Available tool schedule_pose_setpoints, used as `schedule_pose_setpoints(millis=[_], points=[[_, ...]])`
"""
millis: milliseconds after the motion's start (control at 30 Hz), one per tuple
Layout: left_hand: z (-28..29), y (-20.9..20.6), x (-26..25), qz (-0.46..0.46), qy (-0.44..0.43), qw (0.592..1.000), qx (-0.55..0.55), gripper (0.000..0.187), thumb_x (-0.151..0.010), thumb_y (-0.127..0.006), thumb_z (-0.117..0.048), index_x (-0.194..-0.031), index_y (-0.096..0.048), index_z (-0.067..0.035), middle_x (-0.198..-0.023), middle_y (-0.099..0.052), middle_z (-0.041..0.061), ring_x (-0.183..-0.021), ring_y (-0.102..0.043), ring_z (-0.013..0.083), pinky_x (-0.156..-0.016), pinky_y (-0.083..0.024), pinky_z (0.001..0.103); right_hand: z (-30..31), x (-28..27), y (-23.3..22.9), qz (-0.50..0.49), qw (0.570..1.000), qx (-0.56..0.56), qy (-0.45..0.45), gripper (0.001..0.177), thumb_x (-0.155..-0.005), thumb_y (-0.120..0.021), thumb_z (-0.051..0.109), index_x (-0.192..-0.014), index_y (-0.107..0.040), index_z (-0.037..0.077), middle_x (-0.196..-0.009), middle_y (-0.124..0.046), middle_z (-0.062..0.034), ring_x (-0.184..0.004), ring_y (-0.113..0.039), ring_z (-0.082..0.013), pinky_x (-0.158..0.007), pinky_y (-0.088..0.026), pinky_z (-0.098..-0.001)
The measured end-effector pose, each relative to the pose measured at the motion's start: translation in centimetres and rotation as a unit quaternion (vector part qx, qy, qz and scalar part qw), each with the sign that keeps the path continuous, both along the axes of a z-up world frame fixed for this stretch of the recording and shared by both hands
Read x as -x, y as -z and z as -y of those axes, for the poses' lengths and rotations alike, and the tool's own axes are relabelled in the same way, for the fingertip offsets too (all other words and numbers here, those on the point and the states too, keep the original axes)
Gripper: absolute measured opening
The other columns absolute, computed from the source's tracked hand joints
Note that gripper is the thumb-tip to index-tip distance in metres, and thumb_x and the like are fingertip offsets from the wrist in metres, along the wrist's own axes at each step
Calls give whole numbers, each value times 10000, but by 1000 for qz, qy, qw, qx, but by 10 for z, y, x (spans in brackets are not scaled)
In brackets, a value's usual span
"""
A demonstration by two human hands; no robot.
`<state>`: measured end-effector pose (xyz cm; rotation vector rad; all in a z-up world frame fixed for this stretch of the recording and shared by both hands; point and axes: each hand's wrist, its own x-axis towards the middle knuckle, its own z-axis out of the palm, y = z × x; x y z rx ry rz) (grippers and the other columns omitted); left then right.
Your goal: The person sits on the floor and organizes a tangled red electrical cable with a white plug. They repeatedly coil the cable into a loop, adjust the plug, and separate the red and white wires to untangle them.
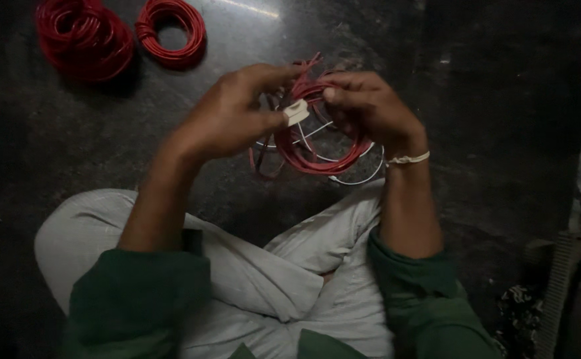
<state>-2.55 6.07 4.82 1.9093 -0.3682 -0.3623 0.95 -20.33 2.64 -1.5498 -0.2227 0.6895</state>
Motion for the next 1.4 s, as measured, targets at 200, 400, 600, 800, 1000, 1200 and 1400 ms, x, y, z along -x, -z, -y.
schedule_pose_setpoints(millis=[200,400,600,800,1000,1200,1400], points=[[5,6,-2,-69,-20,993,96,659,-809,-694,3,-1447,-540,-62,-1269,-720,165,-982,-785,224,-787,-657,348,14,-1,-2,-13,999,-35,24,350,-1024,-674,259,-1235,-719,-16,-622,-565,29,-486,-504,-54,-432,-398,-218],[4,9,-3,-76,-14,990,117,682,-789,-687,67,-1446,-545,-51,-1270,-694,159,-981,-763,224,-784,-667,328,17,-4,3,-12,999,-21,22,354,-1021,-676,241,-1240,-706,-35,-629,-566,22,-493,-507,-56,-430,-400,-219],[4,11,-1,-39,-48,994,89,631,-814,-689,71,-1422,-576,-52,-1329,-673,163,-1004,-751,238,-789,-664,309,18,-6,9,-32,998,-49,21,344,-1029,-685,228,-1256,-708,-29,-709,-579,31,-549,-517,-49,-473,-423,-215],[4,16,-4,-15,-64,994,86,590,-800,-716,77,-1367,-597,-32,-1394,-569,156,-1094,-707,252,-768,-637,324,19,-7,9,0,999,-27,30,341,-1022,-667,235,-1235,-705,-29,-688,-591,19,-519,-517,-60,-454,-417,-217],[10,24,-7,-153,5,982,114,677,-856,-607,54,-1511,-519,-91,-1206,-735,175,-1008,-707,262,-809,-613,335,11,-2,13,-10,997,-77,6,343,-1027,-684,219,-1262,-697,-31,-698,-575,26,-542,-486,-54,-474,-390,-217],[-4,25,-3,-189,58,964,180,854,-883,-640,-328,-1648,-372,-61,-1342,-635,258,-1164,-605,372,-971,-535,497,9,-3,11,-20,992,-122,-11,378,-1045,-661,258,-1287,-687,-31,-665,-554,31,-525,-477,-55,-475,-380,-222],[4,19,-3,-113,63,978,164,1022,-876,-754,-533,-1591,-291,31,-1487,-534,275,-1344,-564,367,-1052,-527,486,-3,1,10,-16,997,-78,25,391,-1017,-676,289,-1279,-691,0,-656,-556,45,-520,-469,-40,-451,-362,-217]])
